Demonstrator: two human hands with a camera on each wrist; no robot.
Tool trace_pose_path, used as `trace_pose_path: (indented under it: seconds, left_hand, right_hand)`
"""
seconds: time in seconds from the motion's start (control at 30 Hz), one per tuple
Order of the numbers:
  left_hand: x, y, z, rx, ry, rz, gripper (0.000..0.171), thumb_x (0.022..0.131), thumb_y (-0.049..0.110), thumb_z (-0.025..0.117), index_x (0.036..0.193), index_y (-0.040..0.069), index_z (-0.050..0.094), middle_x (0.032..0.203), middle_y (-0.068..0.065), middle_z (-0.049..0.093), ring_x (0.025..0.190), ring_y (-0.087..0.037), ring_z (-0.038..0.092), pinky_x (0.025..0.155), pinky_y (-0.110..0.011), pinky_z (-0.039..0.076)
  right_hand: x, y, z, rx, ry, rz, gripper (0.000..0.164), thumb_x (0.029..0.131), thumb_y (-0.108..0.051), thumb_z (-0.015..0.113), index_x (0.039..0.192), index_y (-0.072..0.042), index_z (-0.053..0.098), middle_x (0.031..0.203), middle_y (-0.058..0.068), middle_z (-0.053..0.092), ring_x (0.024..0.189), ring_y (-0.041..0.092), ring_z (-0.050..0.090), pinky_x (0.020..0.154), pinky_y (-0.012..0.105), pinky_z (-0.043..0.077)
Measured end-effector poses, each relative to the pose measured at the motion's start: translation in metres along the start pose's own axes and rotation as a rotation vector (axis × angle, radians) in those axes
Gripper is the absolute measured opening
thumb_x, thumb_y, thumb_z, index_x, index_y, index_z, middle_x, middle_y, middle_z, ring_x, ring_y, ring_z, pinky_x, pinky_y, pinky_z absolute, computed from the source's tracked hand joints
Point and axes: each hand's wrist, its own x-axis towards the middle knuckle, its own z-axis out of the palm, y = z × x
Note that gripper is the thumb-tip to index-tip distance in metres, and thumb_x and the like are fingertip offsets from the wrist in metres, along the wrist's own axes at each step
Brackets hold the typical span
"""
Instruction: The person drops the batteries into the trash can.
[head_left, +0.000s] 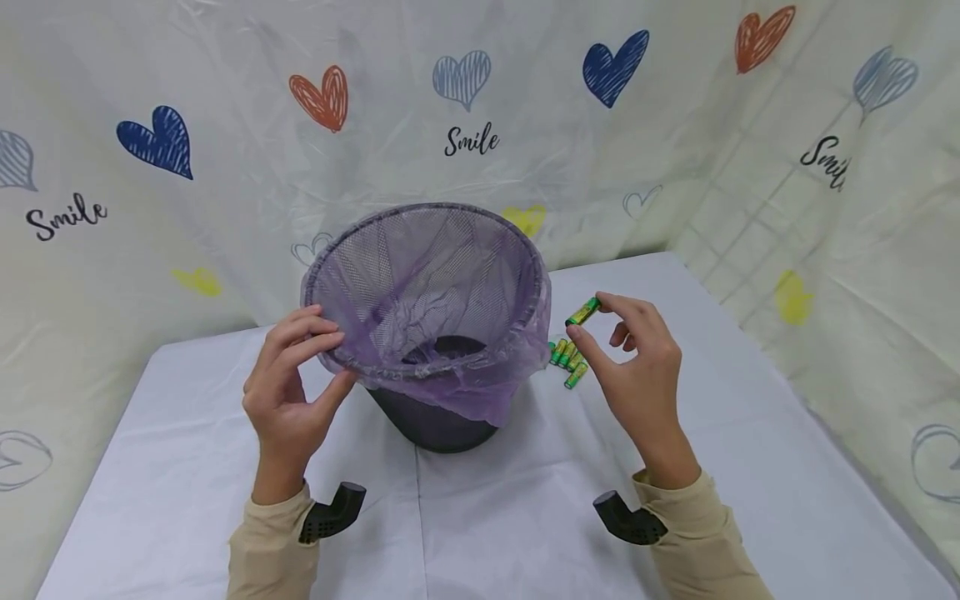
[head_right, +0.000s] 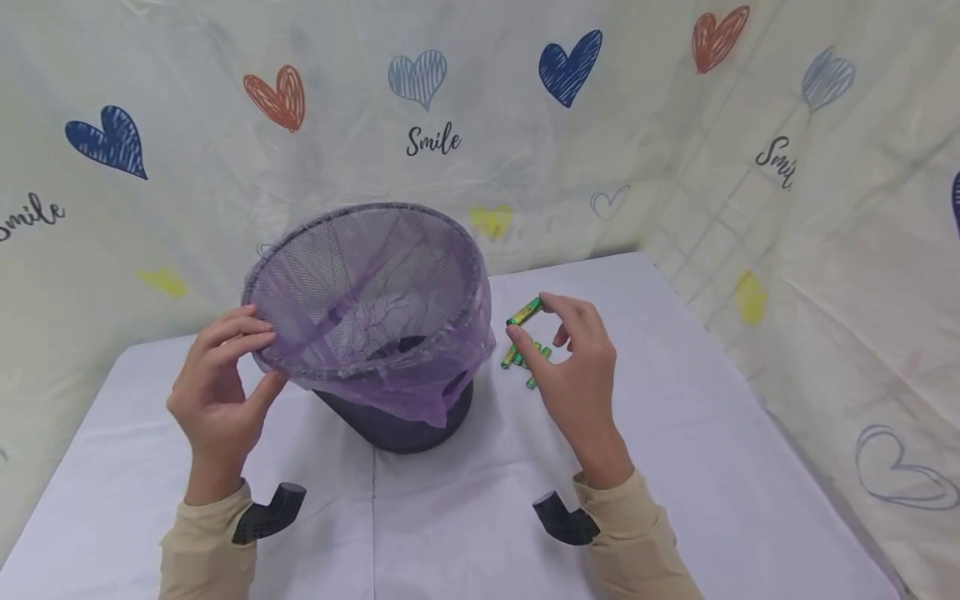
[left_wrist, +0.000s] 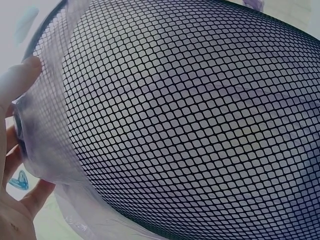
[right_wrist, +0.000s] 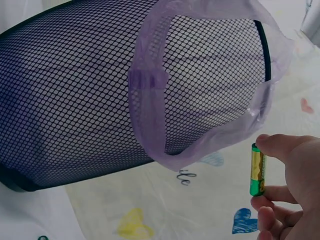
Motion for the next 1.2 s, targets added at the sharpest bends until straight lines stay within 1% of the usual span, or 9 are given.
trace_pose_path:
  seconds: [0.17, 0.27, 0.47, 0.57, 0.73, 0.83, 1.07, 1.2]
  left_hand:
    - [-0.003, -0.001, -0.001, -0.013, 0.011, 0.016, 0.031, 0.071, 0.010, 0.076, 0.086, -0.014, 0.064, 0.094, -0.023, 0.063, 0.107, -0.039, 0.054, 0.102, -0.041, 0.043]
    - [-0.003, -0.003, 0.000, -0.028, 0.008, 0.023, 0.031, 0.071, 0.010, 0.076, 0.086, -0.015, 0.064, 0.094, -0.023, 0.062, 0.106, -0.040, 0.054, 0.101, -0.042, 0.044]
    - [-0.001, -0.004, 0.001, -0.026, -0.014, 0.028, 0.031, 0.072, 0.011, 0.076, 0.086, -0.014, 0.064, 0.095, -0.024, 0.062, 0.107, -0.040, 0.053, 0.101, -0.041, 0.044]
    - [-0.001, -0.005, 0.000, -0.016, -0.022, 0.027, 0.032, 0.073, 0.012, 0.076, 0.087, -0.014, 0.064, 0.095, -0.024, 0.062, 0.107, -0.039, 0.053, 0.101, -0.041, 0.044]
    - [-0.004, -0.010, -0.004, -0.009, -0.026, 0.026, 0.032, 0.072, 0.012, 0.076, 0.087, -0.014, 0.064, 0.096, -0.024, 0.062, 0.107, -0.040, 0.053, 0.102, -0.041, 0.043]
    - [-0.006, -0.012, -0.006, -0.006, -0.029, 0.022, 0.032, 0.072, 0.012, 0.076, 0.088, -0.013, 0.065, 0.096, -0.024, 0.062, 0.108, -0.039, 0.053, 0.102, -0.042, 0.043]
    - [0.001, 0.001, -0.001, 0.011, -0.036, 0.020, 0.033, 0.075, 0.014, 0.074, 0.087, -0.015, 0.063, 0.095, -0.025, 0.061, 0.109, -0.037, 0.053, 0.103, -0.040, 0.043]
    - [0.003, 0.002, -0.002, 0.010, -0.036, 0.026, 0.032, 0.075, 0.013, 0.074, 0.088, -0.015, 0.063, 0.095, -0.024, 0.061, 0.108, -0.038, 0.053, 0.103, -0.040, 0.043]
  right_hand:
    - [0.004, -0.008, -0.004, 0.051, 0.016, -0.014, 0.043, 0.071, -0.016, 0.077, 0.113, -0.011, 0.065, 0.099, 0.006, 0.062, 0.068, 0.009, 0.041, 0.062, 0.020, 0.035]
    - [0.007, -0.016, -0.005, 0.086, 0.039, -0.019, 0.043, 0.070, -0.011, 0.077, 0.111, -0.010, 0.066, 0.098, 0.007, 0.062, 0.067, 0.009, 0.041, 0.062, 0.019, 0.035]
    - [0.016, -0.048, -0.011, 0.168, 0.058, -0.032, 0.039, 0.071, 0.000, 0.073, 0.109, 0.000, 0.065, 0.096, 0.017, 0.061, 0.067, 0.012, 0.040, 0.062, 0.021, 0.035]
    - [0.020, -0.059, -0.012, 0.188, 0.059, -0.045, 0.037, 0.072, 0.002, 0.071, 0.108, 0.002, 0.064, 0.096, 0.019, 0.060, 0.067, 0.012, 0.040, 0.062, 0.021, 0.034]
    - [0.026, -0.069, -0.011, 0.213, 0.052, -0.058, 0.037, 0.073, 0.001, 0.071, 0.109, 0.001, 0.064, 0.097, 0.017, 0.061, 0.067, 0.011, 0.041, 0.062, 0.022, 0.035]
    - [0.029, -0.074, -0.010, 0.226, 0.045, -0.064, 0.037, 0.073, 0.001, 0.070, 0.110, 0.001, 0.064, 0.097, 0.019, 0.061, 0.067, 0.012, 0.041, 0.062, 0.023, 0.035]
    - [0.034, -0.081, -0.005, 0.262, 0.027, -0.065, 0.036, 0.072, 0.002, 0.070, 0.108, 0.004, 0.064, 0.097, 0.020, 0.060, 0.066, 0.014, 0.040, 0.063, 0.023, 0.035]
    - [0.035, -0.084, -0.001, 0.284, 0.013, -0.068, 0.036, 0.072, 0.001, 0.071, 0.107, 0.004, 0.064, 0.096, 0.020, 0.060, 0.066, 0.015, 0.040, 0.062, 0.024, 0.035]
